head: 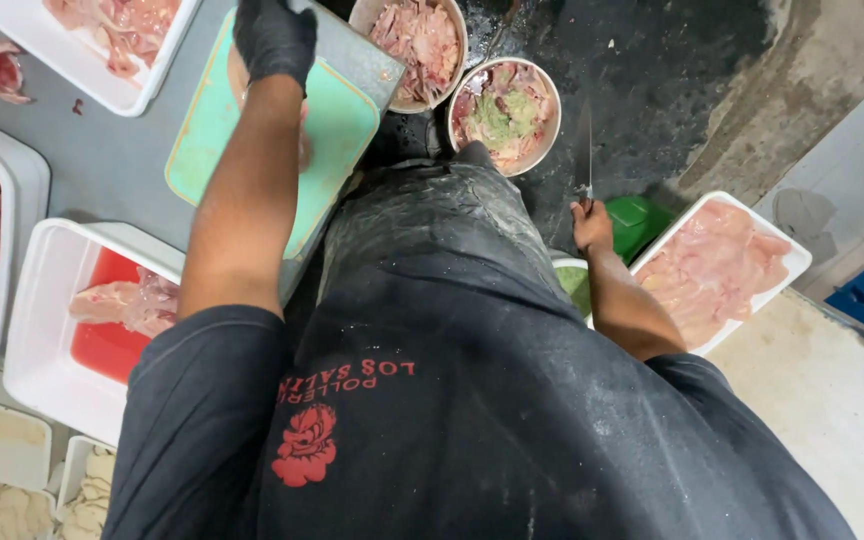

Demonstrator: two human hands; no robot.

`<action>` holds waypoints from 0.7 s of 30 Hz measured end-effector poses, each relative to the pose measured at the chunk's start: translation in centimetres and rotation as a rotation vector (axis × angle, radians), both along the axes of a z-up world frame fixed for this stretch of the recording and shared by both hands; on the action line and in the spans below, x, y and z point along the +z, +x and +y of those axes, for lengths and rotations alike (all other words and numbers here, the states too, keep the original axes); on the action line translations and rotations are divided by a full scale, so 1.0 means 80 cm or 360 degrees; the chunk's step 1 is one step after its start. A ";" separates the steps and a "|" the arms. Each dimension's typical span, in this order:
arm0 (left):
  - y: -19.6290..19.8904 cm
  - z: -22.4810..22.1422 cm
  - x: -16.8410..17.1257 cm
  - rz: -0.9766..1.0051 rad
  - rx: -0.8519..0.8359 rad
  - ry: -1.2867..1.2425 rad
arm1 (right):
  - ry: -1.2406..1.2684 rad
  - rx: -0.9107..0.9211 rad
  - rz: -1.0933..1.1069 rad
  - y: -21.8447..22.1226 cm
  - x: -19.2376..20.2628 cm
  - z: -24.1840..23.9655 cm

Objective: Trimming and slicing raw chicken fillets on a cutting board using a knife in a food processing environment.

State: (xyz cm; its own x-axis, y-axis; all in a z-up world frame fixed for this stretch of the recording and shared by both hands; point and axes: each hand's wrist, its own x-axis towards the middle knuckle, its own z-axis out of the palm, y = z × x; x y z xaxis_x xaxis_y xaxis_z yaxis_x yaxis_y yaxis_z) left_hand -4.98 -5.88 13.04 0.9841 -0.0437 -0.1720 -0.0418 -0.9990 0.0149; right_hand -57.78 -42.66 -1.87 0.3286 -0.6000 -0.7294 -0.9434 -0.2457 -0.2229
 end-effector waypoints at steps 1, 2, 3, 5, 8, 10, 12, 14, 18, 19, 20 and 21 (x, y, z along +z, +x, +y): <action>-0.024 0.037 -0.018 0.0044 0.0059 0.0084 | -0.0010 0.0003 -0.0094 -0.001 0.002 0.002; 0.010 0.056 -0.030 0.0090 0.0130 0.0170 | -0.0018 0.0020 -0.0187 -0.001 0.003 0.003; -0.009 0.061 -0.033 0.0087 0.0151 0.0165 | -0.0021 0.0041 -0.0191 0.001 0.005 0.001; -0.056 0.080 -0.038 0.0324 0.0372 0.0471 | -0.0086 0.0075 -0.0192 0.011 0.007 -0.008; -0.117 0.115 -0.120 -0.0267 -0.0097 0.0642 | -0.0102 0.0121 -0.0286 0.035 0.004 -0.028; -0.145 0.137 -0.105 -0.0300 -0.0415 0.0502 | -0.0128 0.0240 -0.0335 0.063 0.005 -0.043; -0.169 0.161 -0.079 -0.0336 -0.0730 0.0357 | -0.0153 0.0360 -0.0391 0.099 0.017 -0.049; -0.193 0.184 -0.042 -0.0233 -0.1271 -0.0227 | -0.0179 0.0374 -0.0504 0.132 0.042 -0.048; -0.232 0.224 -0.004 -0.0425 -0.1088 -0.0154 | -0.0203 0.0619 -0.0723 0.190 0.067 -0.045; -0.243 0.223 0.008 -0.0337 -0.0712 -0.0328 | -0.0211 0.0644 -0.0759 0.203 0.079 -0.038; -0.250 0.219 0.020 -0.0255 -0.0342 -0.0501 | -0.0224 0.0661 -0.0796 0.214 0.092 -0.030; -0.250 0.217 0.013 -0.0260 -0.0318 -0.0495 | -0.0214 0.0684 -0.0801 0.226 0.100 -0.021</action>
